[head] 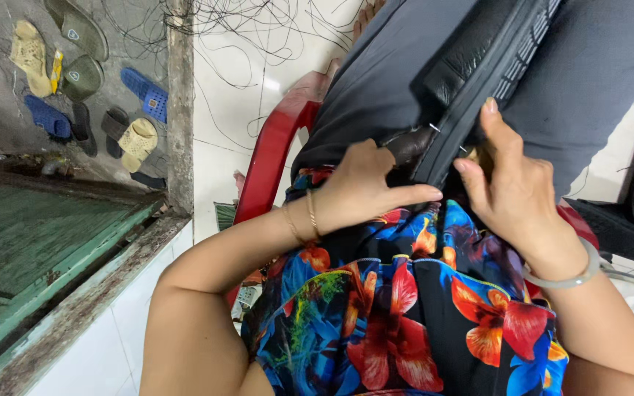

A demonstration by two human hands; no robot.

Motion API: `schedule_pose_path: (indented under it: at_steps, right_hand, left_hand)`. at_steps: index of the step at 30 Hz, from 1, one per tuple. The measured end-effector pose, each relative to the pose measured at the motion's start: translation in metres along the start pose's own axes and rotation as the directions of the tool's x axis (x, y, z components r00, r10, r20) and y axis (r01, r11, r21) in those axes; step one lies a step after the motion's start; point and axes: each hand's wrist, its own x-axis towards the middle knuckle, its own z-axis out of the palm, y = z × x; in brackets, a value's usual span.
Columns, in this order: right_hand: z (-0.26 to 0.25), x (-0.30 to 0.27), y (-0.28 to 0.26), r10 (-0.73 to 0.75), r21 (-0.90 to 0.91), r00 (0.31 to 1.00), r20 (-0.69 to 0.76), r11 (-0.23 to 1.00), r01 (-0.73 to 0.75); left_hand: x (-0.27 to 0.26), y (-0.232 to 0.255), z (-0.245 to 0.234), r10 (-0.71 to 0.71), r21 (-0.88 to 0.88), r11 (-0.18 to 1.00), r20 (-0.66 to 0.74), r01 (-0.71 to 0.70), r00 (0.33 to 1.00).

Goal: The person sits on a red chair with legs crossed, holding a black shoe on their lap. They use a needle and thread to sew the sole of the shoe, repeatedly pulling the thread through the material.

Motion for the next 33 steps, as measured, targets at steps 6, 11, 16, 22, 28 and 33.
schedule_pose_path:
  at_steps: [6,11,16,22,28,33]
  right_hand:
    - [-0.009,-0.004,-0.002,-0.027,0.011,0.999,-0.044,1.000,0.027]
    - [-0.021,0.005,-0.018,0.038,-0.015,0.999,0.006,0.999,-0.038]
    - [-0.022,0.010,-0.024,0.092,0.135,0.995,0.040,0.986,-0.097]
    - [-0.017,0.009,-0.021,0.109,0.190,0.994,0.030,0.975,-0.113]
    - [-0.014,0.008,-0.019,0.082,0.185,0.997,-0.004,0.979,-0.080]
    - [-0.010,0.001,-0.011,-0.021,0.188,0.992,-0.121,0.981,0.044]
  left_hand:
    - [0.008,-0.007,-0.027,0.576,0.452,0.776,-0.227,-0.439,0.785]
    - [0.003,0.019,-0.051,0.548,-0.093,0.831,-0.034,-0.548,0.836]
    - [0.012,-0.003,-0.032,0.307,-0.525,0.790,-0.110,-0.318,0.945]
    - [0.017,0.000,-0.030,0.148,-0.426,0.871,-0.247,-0.244,0.958]
    - [0.017,-0.009,-0.023,0.644,0.342,0.704,0.065,-0.623,0.763]
    - [0.011,-0.019,-0.026,0.579,0.277,0.771,0.070,-0.573,0.812]
